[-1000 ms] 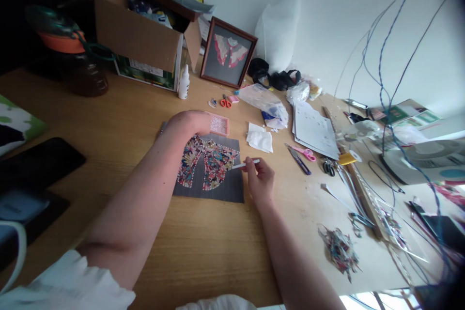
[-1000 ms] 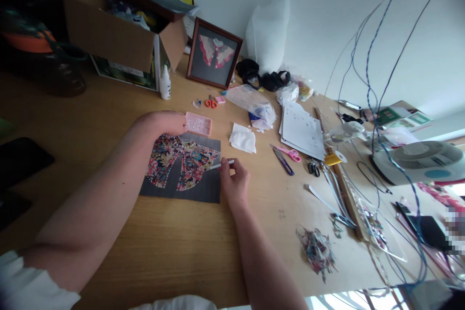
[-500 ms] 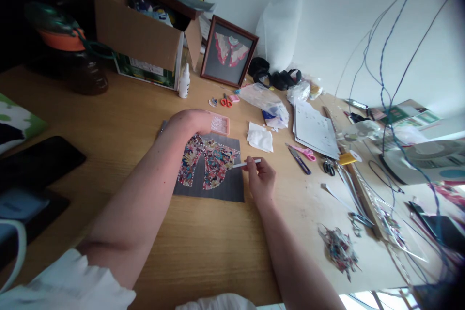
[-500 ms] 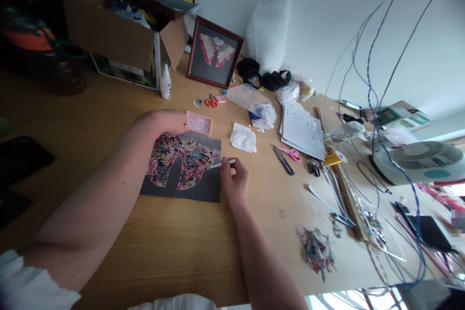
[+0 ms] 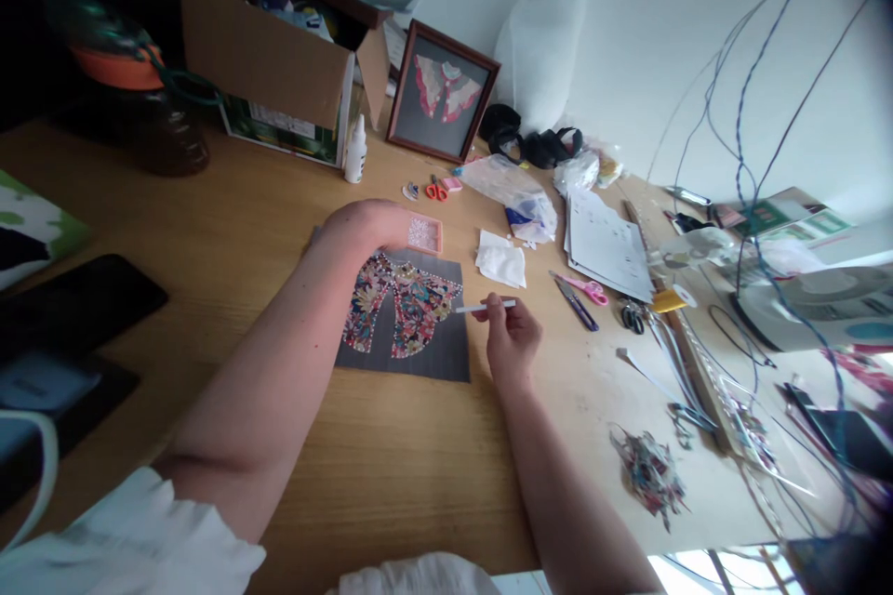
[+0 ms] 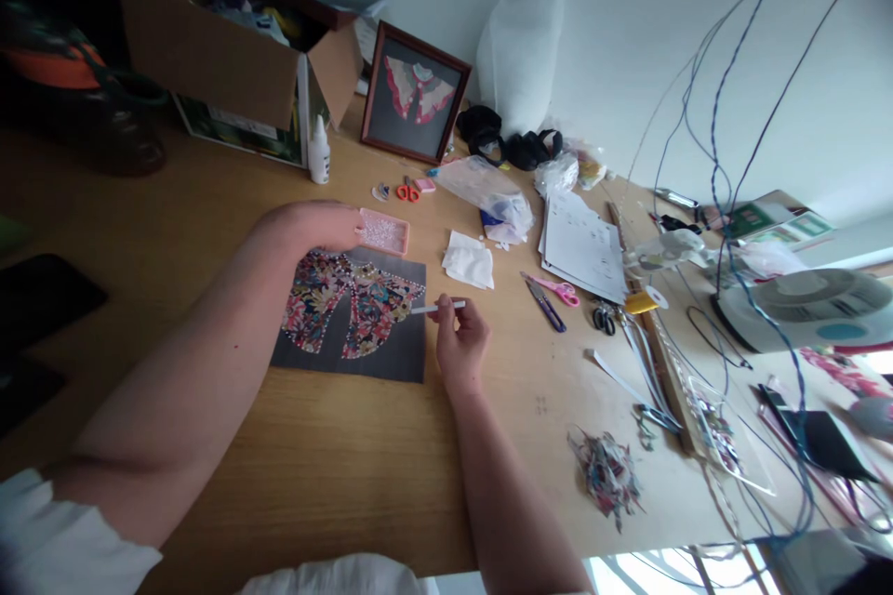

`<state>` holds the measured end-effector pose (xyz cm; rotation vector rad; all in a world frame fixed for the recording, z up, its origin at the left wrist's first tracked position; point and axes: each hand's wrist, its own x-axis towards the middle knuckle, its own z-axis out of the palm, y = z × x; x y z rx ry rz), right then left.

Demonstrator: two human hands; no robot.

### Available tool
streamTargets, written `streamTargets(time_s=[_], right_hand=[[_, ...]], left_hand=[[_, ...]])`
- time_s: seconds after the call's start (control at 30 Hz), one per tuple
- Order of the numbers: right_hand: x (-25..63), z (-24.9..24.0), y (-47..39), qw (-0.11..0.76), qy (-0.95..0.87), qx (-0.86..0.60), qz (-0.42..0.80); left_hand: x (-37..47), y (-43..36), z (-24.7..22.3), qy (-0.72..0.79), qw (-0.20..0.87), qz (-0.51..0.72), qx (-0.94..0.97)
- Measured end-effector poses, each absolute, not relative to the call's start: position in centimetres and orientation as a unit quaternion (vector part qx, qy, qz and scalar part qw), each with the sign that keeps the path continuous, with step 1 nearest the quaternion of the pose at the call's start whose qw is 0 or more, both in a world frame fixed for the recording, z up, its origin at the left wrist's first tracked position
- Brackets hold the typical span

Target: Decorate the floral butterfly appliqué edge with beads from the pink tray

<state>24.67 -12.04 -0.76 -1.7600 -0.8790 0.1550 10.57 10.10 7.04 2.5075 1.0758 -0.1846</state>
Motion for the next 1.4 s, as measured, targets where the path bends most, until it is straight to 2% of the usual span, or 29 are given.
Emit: streamTargets(time_s=[0.1, 0.37, 0.67, 0.8, 0.97, 1.07, 1.13, 1.27, 1.4], right_hand=[[24.8, -0.5, -11.9, 0.574, -0.352, -0.739, 0.042], [26.7, -0.5, -11.8, 0.616, -0.312, -0.722, -0.044], [28.4, -0.4, -11.9, 0.644, -0.279, -0.71, -0.054], [28.8, -0.9, -12.0, 0.649, -0.281, -0.706, -0.035], [29.1, -1.5, -11.9, 0.655, -0.293, -0.697, -0.011], [29.3, -1.8, -11.9, 0.656, -0.297, -0.694, -0.001], [29.4, -2.0, -11.8, 0.658, -0.302, -0.69, 0.002], [29.6, -2.3, -11.9, 0.65, -0.313, -0.692, 0.013], [29.6, -2.4, -12.0, 0.633, -0.331, -0.7, 0.01]], left_hand=[[10.4, 9.8, 7.7, 0.386, 0.214, -0.076, 0.894], [10.3, 8.4, 9.7, 0.409, 0.168, 0.004, 0.897], [10.0, 7.1, 11.0, 0.417, 0.138, 0.107, 0.892], [10.1, 5.3, 12.8, 0.398, 0.11, 0.21, 0.886], [10.9, 2.1, 14.3, 0.328, 0.071, 0.407, 0.849], [11.2, -0.8, 13.2, 0.277, 0.098, 0.481, 0.826], [11.2, -3.3, 11.4, 0.221, 0.139, 0.487, 0.834], [10.9, -9.2, 6.6, 0.024, 0.11, 0.389, 0.915], [10.7, -15.3, 2.8, -0.074, 0.101, 0.385, 0.914]])
